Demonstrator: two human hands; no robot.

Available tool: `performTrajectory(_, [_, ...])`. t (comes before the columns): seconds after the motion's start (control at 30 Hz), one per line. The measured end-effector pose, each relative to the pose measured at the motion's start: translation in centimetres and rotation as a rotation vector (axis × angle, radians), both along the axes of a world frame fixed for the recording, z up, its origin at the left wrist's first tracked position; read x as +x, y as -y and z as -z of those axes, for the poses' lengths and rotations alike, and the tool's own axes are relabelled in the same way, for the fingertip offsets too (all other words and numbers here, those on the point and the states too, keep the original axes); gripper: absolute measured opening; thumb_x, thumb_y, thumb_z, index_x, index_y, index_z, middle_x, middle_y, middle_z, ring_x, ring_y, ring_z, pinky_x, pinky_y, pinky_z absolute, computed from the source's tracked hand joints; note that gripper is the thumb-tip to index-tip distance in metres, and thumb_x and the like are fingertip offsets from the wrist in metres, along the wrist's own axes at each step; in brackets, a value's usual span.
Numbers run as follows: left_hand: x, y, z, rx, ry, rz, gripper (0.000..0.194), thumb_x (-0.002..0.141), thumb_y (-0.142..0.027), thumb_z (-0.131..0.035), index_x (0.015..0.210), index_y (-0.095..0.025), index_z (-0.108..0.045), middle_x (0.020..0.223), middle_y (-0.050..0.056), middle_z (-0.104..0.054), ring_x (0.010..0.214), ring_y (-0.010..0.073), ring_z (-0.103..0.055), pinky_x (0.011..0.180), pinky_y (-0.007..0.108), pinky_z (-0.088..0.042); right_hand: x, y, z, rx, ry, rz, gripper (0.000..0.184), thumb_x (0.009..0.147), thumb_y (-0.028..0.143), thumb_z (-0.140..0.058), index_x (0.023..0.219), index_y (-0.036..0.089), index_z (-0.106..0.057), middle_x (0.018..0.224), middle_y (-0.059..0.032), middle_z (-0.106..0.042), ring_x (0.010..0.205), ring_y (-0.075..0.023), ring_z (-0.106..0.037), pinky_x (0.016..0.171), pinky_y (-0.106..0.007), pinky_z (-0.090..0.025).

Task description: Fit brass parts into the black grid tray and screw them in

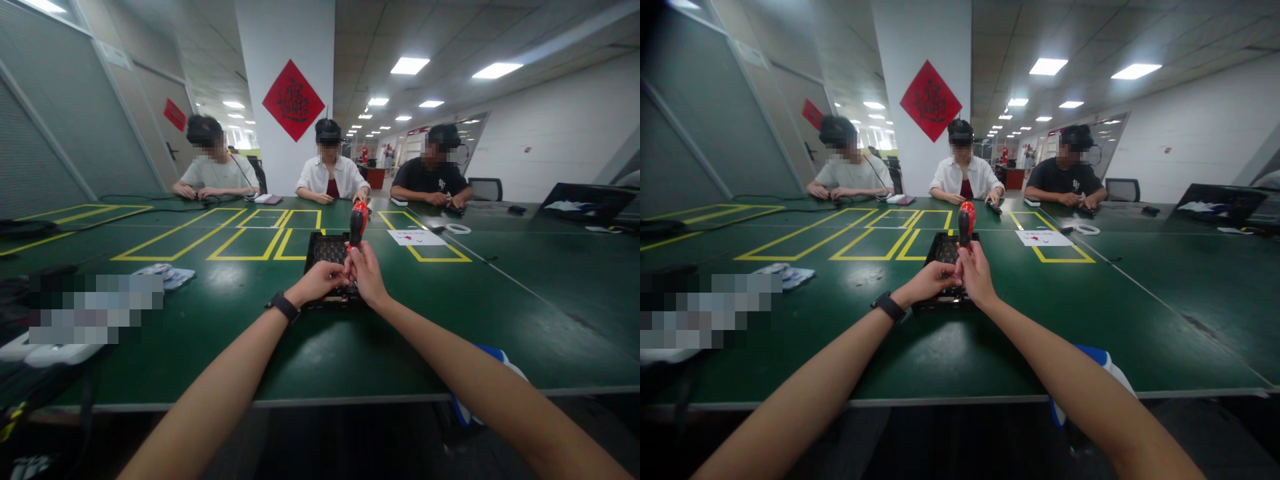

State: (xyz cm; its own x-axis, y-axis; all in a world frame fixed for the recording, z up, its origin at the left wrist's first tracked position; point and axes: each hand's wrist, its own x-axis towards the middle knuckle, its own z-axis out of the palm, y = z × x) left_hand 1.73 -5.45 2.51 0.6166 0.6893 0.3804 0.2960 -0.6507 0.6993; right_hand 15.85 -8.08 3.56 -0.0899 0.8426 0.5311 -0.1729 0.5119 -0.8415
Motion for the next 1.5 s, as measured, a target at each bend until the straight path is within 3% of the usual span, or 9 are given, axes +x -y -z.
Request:
performTrajectory(0.17, [0.2,0.2,0.0,0.031,-0.030,-0.097,0.028,0.072,-0.039,-0.063,0.073,-0.010,-0.061,0.069,0.000,-0.061,0.064,0.0118,-0.053,0.064,0.022,-0.042,-0.1,0.1,-0.1,0.033,-0.014,0.061,0.030,0.085,0.046,-0.044,0.100,0.020,-0.045,0.055,0.0075,-0.049,0.041,-0.0045,-0.040,0.040,-0.015,-0.033])
performTrajectory(0.47, [0.2,0.9,-0.7,0.150,-0.090,-0.024,0.018,0.084,-0.028,-0.049,0.083,-0.014,-0.061,0.081,0.002,-0.065,0.076,0.0140,-0.058,0.072,0.022,-0.041,0.0,0.2,-0.4,0.030,-0.036,0.066,0.030,0.084,0.046,-0.046,0.101,0.022,-0.046,0.059,0.0063,-0.050,0.039,-0.0042,-0.036,0.036,-0.016,-0.029])
performTrajectory(0.67, [0.4,1.9,-2.0,0.438,-0.243,-0.286,0.033,0.092,-0.037,-0.030,0.082,-0.018,-0.055,0.073,0.004,-0.060,0.069,0.0151,-0.054,0.066,0.024,-0.035,-0.1,-0.1,-1.6,0.042,-0.100,-0.002,0.031,0.083,0.045,-0.048,0.102,0.021,-0.050,0.074,0.0023,-0.055,0.044,-0.0038,-0.037,0.040,-0.018,-0.031])
performTrajectory(0.83, [-2.6,0.0,-0.7,0.405,-0.286,-0.687,0.042,0.092,-0.044,-0.022,0.079,-0.019,-0.054,0.067,0.004,-0.057,0.062,0.0164,-0.052,0.058,0.025,-0.030,0.7,-3.1,-0.4,-0.082,-0.145,0.139,0.032,0.082,0.046,-0.042,0.093,0.018,-0.053,0.079,-0.0005,-0.059,0.049,-0.0060,-0.044,0.045,-0.020,-0.036])
performTrajectory(0.97, [-6.3,-2.2,1.2,0.216,-0.212,-1.007,0.044,0.093,-0.036,-0.018,0.081,-0.018,-0.057,0.076,0.009,-0.063,0.072,0.0190,-0.057,0.063,0.026,-0.035,1.6,-6.2,-0.7,-0.286,0.150,0.552,0.029,0.084,0.036,-0.032,0.093,0.016,-0.051,0.079,-0.0035,-0.061,0.059,-0.0096,-0.052,0.055,-0.021,-0.042])
performTrajectory(1.07, [-8.2,-3.4,2.3,0.029,-0.215,-1.147,0.042,0.091,-0.028,-0.021,0.082,-0.015,-0.060,0.089,0.014,-0.065,0.084,0.0216,-0.060,0.070,0.028,-0.040,2.2,-7.9,-2.2,-0.323,0.376,0.555,0.023,0.083,0.029,-0.038,0.091,0.015,-0.054,0.086,-0.0063,-0.064,0.075,-0.0124,-0.058,0.065,-0.023,-0.045])
performTrajectory(1.2, [-8.6,-3.9,2.7,-0.141,-0.224,-1.157,0.036,0.089,-0.022,-0.027,0.092,-0.013,-0.062,0.096,0.015,-0.067,0.092,0.0218,-0.061,0.074,0.028,-0.044,2.9,-8.3,-2.8,-0.404,0.739,0.581,0.018,0.072,0.019,-0.057,0.088,0.012,-0.060,0.104,-0.0146,-0.063,0.103,-0.0231,-0.056,0.085,-0.033,-0.043])
performTrajectory(1.3, [-7.8,-3.7,2.5,-0.175,-0.262,-1.208,0.035,0.089,-0.027,-0.030,0.099,-0.013,-0.060,0.098,0.017,-0.066,0.091,0.0231,-0.063,0.073,0.029,-0.046,3.0,-7.2,-1.7,-0.518,0.970,0.578,0.022,0.066,0.015,-0.063,0.087,0.007,-0.064,0.105,-0.0226,-0.062,0.105,-0.0321,-0.057,0.086,-0.042,-0.044])
performTrajectory(1.5, [-6.6,-2.7,2.2,-0.151,-0.361,-1.236,0.040,0.088,-0.033,-0.028,0.100,-0.011,-0.059,0.102,0.020,-0.065,0.093,0.0284,-0.063,0.073,0.035,-0.047,2.4,-6.6,-1.6,-0.586,1.215,0.603,0.035,0.073,0.028,-0.062,0.104,0.012,-0.064,0.109,-0.0191,-0.063,0.106,-0.0276,-0.059,0.083,-0.035,-0.048])
